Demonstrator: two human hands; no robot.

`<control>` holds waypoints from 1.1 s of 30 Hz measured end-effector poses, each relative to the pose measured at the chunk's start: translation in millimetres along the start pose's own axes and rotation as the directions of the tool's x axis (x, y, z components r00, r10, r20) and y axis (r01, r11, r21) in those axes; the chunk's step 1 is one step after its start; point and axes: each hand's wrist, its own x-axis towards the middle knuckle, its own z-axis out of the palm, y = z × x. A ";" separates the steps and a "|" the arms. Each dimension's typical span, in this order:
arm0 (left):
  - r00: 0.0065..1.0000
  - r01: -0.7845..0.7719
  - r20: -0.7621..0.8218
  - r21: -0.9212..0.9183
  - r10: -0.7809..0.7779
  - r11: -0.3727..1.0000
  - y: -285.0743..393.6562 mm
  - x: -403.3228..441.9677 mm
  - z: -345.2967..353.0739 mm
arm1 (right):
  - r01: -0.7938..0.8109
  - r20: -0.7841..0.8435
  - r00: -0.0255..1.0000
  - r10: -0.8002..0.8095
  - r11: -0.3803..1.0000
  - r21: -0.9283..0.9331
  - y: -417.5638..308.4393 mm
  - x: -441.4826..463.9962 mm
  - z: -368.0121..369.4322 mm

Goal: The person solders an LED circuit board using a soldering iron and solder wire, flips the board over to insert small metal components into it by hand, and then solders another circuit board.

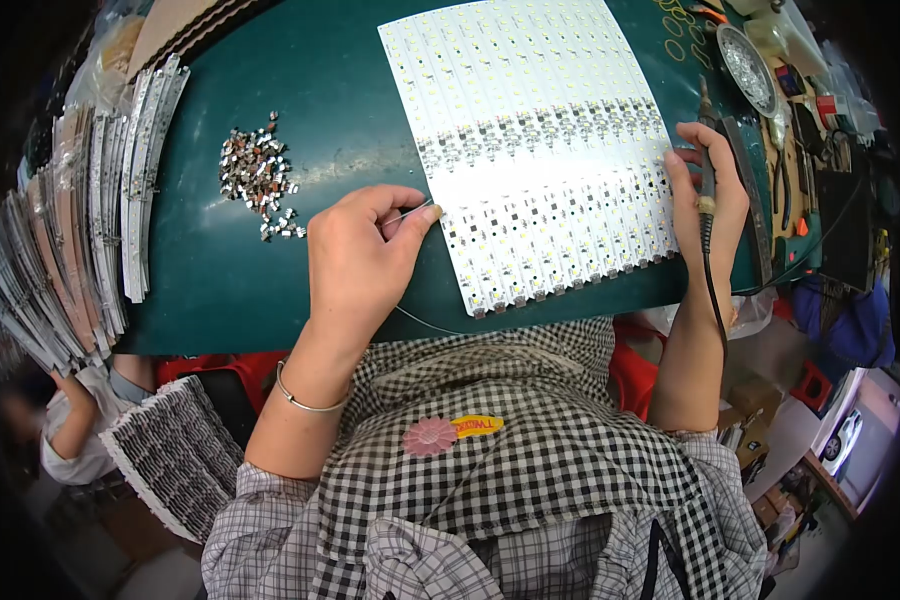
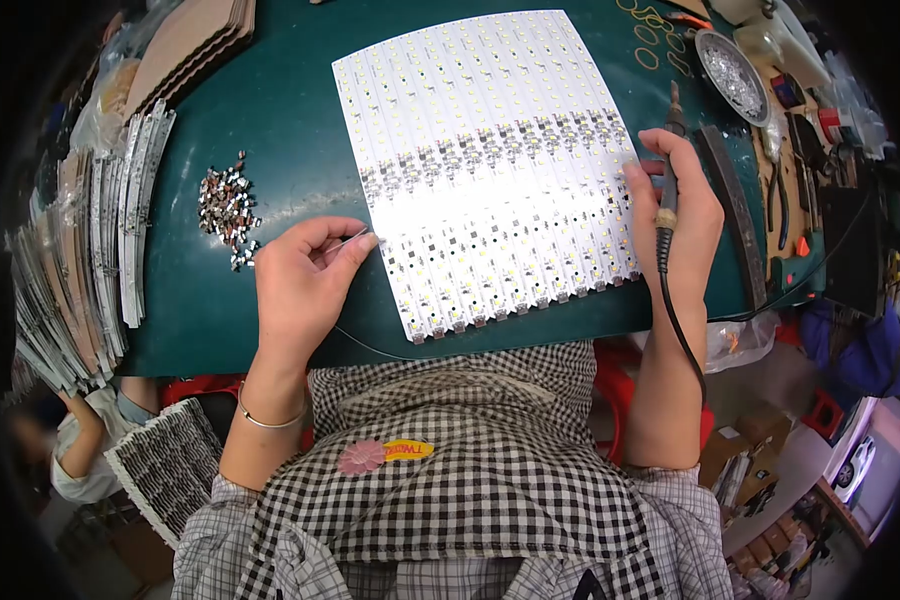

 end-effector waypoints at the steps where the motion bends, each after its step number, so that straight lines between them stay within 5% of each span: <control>1: 1.000 -0.003 0.000 0.001 0.003 1.000 1.4 0.4 -0.4 | 0.000 -0.003 1.000 0.000 1.000 0.001 0.1 0.0 0.0; 7: 0.978 0.180 0.123 -0.074 -0.170 0.981 6.6 0.2 -1.9 | 0.010 0.022 1.000 -0.009 0.999 -0.034 1.5 -0.2 0.0; 10: 0.979 0.185 0.129 -0.271 -0.155 0.945 4.6 -0.9 -2.0 | -0.009 0.008 1.000 0.009 1.000 -0.003 1.5 0.3 0.1; 12: 0.890 0.452 0.353 -0.604 -0.287 0.656 14.5 -1.6 -11.1 | -0.003 -0.019 1.000 0.003 1.000 0.004 4.6 0.2 0.5; 13: 0.891 0.450 0.351 -0.604 -0.287 0.658 11.7 -1.7 -12.4 | -0.001 -0.020 1.000 0.001 1.000 0.006 5.8 0.9 -0.8; 16: 0.889 0.455 0.402 -0.715 -0.221 0.531 5.9 -1.9 -15.2 | -0.111 -0.041 0.991 0.127 0.953 0.283 5.0 3.2 -6.5; 21: 0.895 0.438 0.354 -0.807 -0.270 0.397 21.5 11.5 -21.4 | 0.119 -0.318 0.944 0.088 0.808 0.577 -22.6 13.1 -16.6; 22: 0.906 0.419 0.343 -0.812 -0.249 0.405 24.9 14.5 -22.8 | 0.205 -0.398 0.913 0.084 0.751 0.628 -26.3 16.3 -17.5; 25: 0.992 0.050 -0.038 -0.758 -0.120 0.651 34.0 19.8 -23.8 | 0.274 -0.456 0.882 0.117 0.660 0.699 -30.2 21.9 -18.9; 28: 0.973 -0.195 -0.228 -0.684 0.049 0.703 31.2 24.7 -21.6 | 0.264 -0.444 0.883 0.154 0.619 0.739 -27.5 24.0 -15.0; 30: 0.958 -0.236 -0.278 -0.637 0.066 0.734 21.3 22.6 -18.2 | 0.244 -0.430 0.899 0.082 0.723 0.647 -10.2 15.8 -12.6; 32: 0.949 -0.300 -0.277 -0.653 0.150 0.695 10.6 19.1 -17.5 | 0.252 -0.302 0.953 -0.005 0.563 0.787 -10.5 6.7 -10.9; 33: 0.935 -0.321 -0.318 -0.584 0.154 0.746 9.0 16.9 -13.6 | 0.204 -0.268 0.963 -0.008 0.668 0.715 -7.5 -0.1 -11.9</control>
